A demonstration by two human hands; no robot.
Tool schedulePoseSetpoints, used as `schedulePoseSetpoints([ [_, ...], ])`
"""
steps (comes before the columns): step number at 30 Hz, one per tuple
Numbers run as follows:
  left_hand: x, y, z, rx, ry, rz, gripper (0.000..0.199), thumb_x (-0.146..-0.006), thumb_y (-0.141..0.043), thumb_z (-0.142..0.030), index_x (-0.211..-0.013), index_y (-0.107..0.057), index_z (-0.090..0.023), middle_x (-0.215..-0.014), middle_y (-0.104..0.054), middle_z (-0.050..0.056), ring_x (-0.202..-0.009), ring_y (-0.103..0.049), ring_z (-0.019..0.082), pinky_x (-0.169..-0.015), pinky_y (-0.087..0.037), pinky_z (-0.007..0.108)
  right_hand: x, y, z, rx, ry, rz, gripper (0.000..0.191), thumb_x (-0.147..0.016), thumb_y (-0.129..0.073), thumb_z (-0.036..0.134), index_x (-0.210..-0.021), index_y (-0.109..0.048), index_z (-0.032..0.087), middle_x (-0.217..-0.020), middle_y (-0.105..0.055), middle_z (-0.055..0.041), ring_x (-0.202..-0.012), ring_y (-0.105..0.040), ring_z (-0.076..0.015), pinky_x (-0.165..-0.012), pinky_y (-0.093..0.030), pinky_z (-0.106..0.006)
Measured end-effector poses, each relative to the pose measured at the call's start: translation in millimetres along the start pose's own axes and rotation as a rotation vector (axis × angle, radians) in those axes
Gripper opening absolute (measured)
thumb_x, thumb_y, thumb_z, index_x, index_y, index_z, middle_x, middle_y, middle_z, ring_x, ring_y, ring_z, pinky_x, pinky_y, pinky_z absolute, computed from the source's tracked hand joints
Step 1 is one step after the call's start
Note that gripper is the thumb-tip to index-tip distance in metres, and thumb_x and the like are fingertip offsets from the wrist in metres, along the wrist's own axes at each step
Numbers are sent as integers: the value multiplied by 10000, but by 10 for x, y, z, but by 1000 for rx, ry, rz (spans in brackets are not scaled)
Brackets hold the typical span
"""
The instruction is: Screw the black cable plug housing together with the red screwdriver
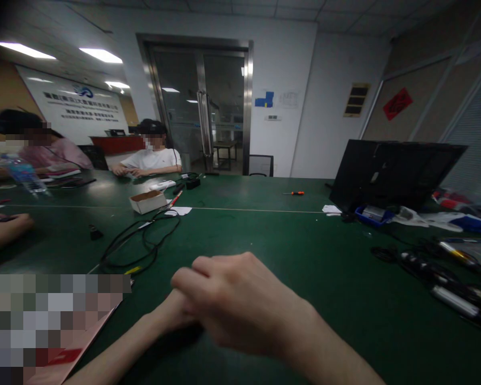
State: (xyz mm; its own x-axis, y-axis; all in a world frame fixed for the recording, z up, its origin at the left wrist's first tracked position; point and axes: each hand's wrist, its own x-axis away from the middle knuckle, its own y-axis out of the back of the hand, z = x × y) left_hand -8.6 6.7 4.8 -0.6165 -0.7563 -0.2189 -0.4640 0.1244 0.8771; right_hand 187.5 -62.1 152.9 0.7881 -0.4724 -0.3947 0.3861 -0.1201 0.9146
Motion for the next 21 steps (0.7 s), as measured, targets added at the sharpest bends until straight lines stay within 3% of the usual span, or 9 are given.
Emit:
schedulePoseSetpoints([
  [3, 8, 6, 6, 1, -69, 37, 242, -879, -651, -270, -1112, -719, -276, -1068, -658, 26, -916, -635, 207, -808, -486, 280, -50, -13, -300, -52, -168, 52, 181, -881, -630, 125, -1050, -586, 173, -943, -654, -21, -715, -575, -121, -626, -400, -258],
  [6, 12, 18, 6, 2, -83, 55, 241, -904, -626, -278, -1130, -709, -276, -1077, -650, 33, -919, -633, 207, -817, -485, 290, -74, -100, -445, -72, -217, 70, 200, -880, -615, 108, -1069, -589, 169, -969, -662, -35, -720, -576, -128, -652, -401, -270],
  [10, 7, 34, -11, -2, -90, 61, 174, -911, -616, -279, -1045, -723, -249, -1074, -648, 34, -928, -632, 211, -788, -480, 284, -105, -162, -439, -107, -203, 103, 192, -888, -578, 91, -1064, -594, 165, -984, -664, -41, -729, -574, -129, -652, -398, -262],
  [21, 6, 29, -17, 3, -92, 59, 169, -908, -633, -280, -1052, -719, -257, -1072, -648, 29, -925, -630, 212, -796, -473, 284, -141, -224, -460, -75, -206, 123, 191, -889, -577, 106, -1070, -600, 164, -965, -668, -45, -728, -573, -139, -658, -385, -269],
])
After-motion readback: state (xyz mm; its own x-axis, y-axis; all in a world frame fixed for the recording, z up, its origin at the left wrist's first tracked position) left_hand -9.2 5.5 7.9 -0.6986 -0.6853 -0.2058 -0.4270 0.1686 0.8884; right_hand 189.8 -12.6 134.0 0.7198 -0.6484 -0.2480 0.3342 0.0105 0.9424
